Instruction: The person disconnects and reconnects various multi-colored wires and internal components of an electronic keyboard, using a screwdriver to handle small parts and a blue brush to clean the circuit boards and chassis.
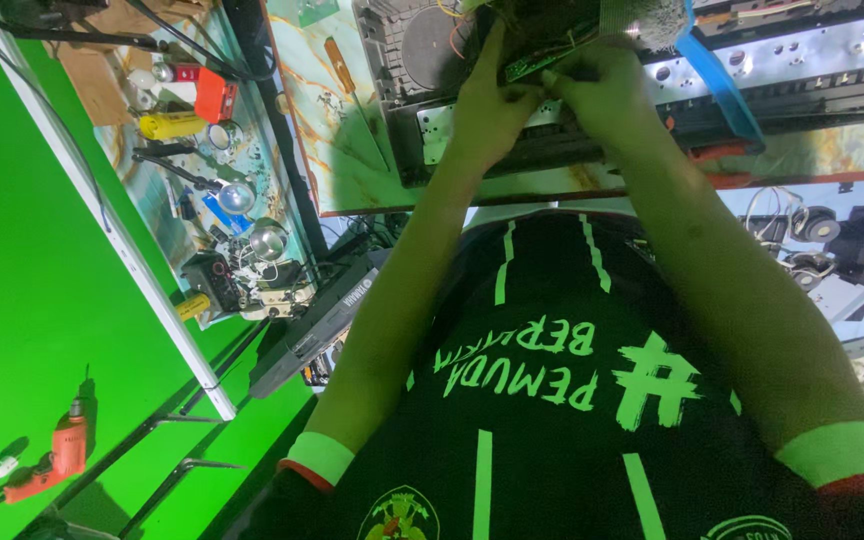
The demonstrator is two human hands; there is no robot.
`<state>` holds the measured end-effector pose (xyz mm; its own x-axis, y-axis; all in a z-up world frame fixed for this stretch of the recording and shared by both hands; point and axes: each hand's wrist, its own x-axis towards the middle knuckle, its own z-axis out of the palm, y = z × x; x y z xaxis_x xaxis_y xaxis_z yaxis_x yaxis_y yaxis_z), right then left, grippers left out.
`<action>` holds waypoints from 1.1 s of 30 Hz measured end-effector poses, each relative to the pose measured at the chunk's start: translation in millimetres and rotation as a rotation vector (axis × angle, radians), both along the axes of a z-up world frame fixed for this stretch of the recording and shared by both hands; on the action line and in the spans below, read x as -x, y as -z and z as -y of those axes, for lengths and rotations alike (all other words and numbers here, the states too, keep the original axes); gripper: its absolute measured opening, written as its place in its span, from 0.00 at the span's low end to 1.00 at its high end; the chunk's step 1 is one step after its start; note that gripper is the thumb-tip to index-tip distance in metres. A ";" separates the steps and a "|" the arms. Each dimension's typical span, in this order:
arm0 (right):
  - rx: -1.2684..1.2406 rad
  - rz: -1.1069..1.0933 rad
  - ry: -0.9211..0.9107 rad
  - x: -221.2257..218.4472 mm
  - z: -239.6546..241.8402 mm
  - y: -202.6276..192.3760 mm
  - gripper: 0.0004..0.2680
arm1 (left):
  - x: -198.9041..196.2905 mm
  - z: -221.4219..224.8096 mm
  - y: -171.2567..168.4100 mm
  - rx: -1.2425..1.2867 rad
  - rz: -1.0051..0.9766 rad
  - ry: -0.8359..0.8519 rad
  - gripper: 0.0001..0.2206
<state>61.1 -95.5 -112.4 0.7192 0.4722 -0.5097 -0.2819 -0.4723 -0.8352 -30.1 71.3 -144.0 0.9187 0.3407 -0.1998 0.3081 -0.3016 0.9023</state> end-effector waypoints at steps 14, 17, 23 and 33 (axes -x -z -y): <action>0.193 -0.118 0.028 -6.0 10.0 -34.6 0.12 | -4.4 -2.9 -18.5 0.145 0.011 0.009 0.41; -0.034 -0.075 0.033 -4.7 5.5 -28.9 0.10 | -5.9 -1.8 -18.4 0.066 -0.023 0.028 0.42; -0.145 0.043 0.032 -1.0 0.5 -13.4 0.08 | 0.2 -2.5 -11.3 -0.149 0.110 0.054 0.41; -0.016 0.214 -0.073 -3.8 2.1 -5.2 0.06 | -4.4 -1.9 -12.3 -0.058 0.014 0.040 0.41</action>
